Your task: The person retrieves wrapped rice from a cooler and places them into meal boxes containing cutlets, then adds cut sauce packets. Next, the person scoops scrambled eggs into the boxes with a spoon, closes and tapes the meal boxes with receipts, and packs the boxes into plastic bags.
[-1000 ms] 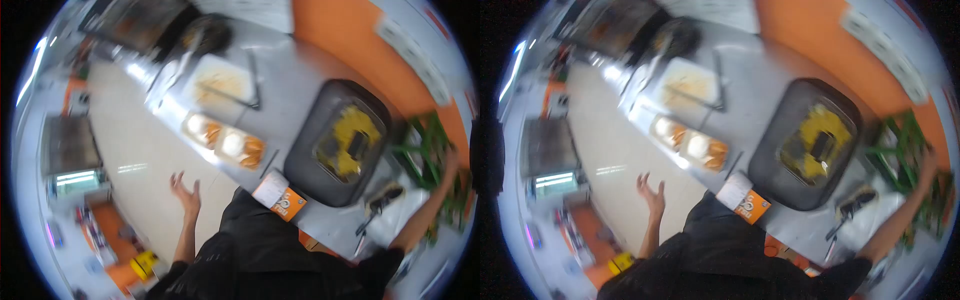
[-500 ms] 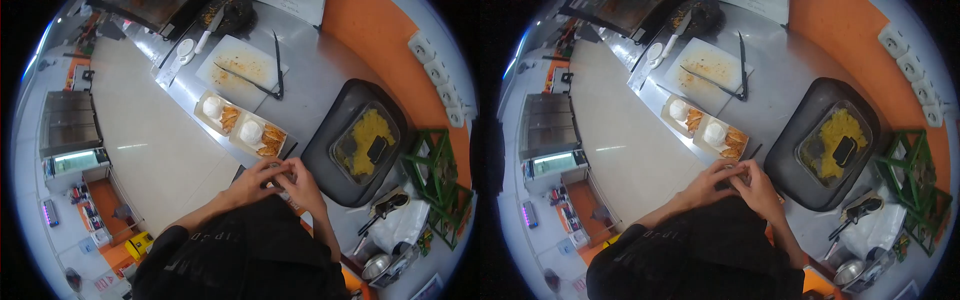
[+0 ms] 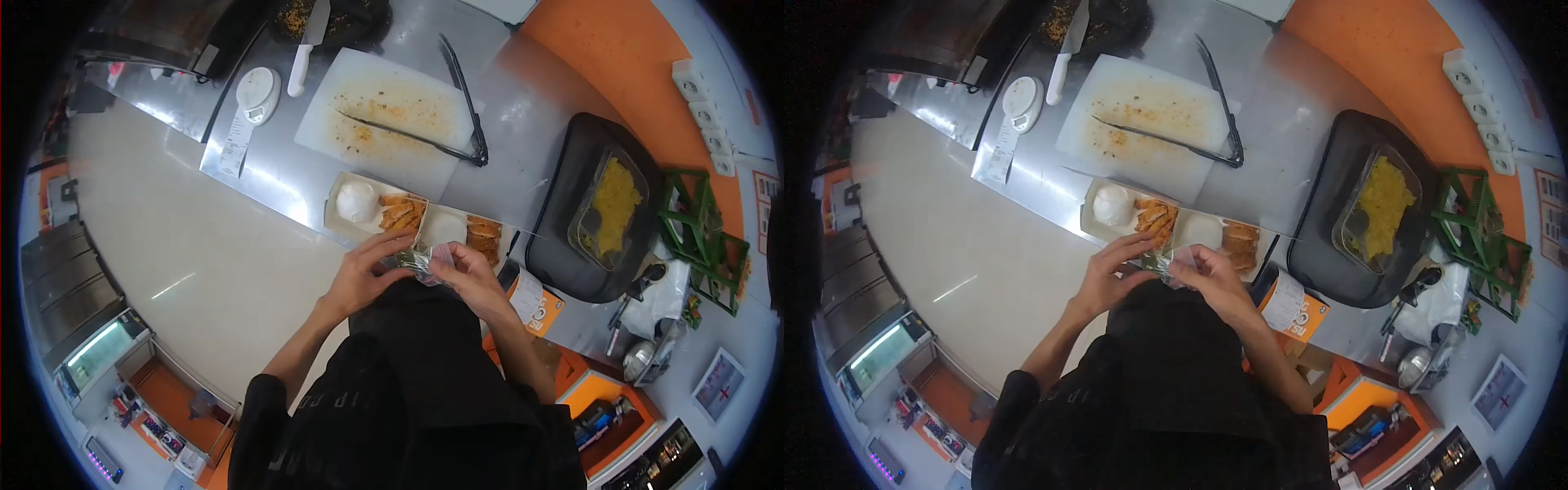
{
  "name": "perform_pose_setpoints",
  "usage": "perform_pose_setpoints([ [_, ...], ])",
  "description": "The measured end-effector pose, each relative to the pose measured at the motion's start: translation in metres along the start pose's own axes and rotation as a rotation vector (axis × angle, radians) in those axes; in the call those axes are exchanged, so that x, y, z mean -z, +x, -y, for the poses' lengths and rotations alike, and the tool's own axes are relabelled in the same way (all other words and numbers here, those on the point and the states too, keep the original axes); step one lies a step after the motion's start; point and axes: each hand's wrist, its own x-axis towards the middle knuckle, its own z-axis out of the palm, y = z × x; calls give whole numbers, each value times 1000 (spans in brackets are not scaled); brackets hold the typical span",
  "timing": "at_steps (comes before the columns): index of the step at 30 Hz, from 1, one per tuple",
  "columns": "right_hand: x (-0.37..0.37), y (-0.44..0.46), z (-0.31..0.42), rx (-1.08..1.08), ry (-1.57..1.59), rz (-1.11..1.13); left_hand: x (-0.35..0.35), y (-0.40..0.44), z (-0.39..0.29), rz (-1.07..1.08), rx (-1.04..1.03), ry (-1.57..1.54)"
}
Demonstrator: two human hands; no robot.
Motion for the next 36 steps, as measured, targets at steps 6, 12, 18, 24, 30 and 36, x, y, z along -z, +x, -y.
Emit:
perform_pose_setpoints([
  [6, -16, 8, -15, 171, -54, -281, 52, -7, 41, -157, 112, -109],
  [12, 0, 41, -44, 156, -138, -482, 104, 14, 47, -85, 299, -47],
  [18, 10, 74, -86, 378, -603, -666, 93, 30, 52, -30, 228, 434],
  [24, -21, 72, -57, 345, -643, -771, 65, 22, 59, -9, 12, 671],
  [30, -30, 76, -63, 373, -720, -744, 41, 31, 72, -102, 12, 732],
  [36, -25, 69, -60, 414, -810, -781, 38, 45, 83, -280, 100, 478],
])
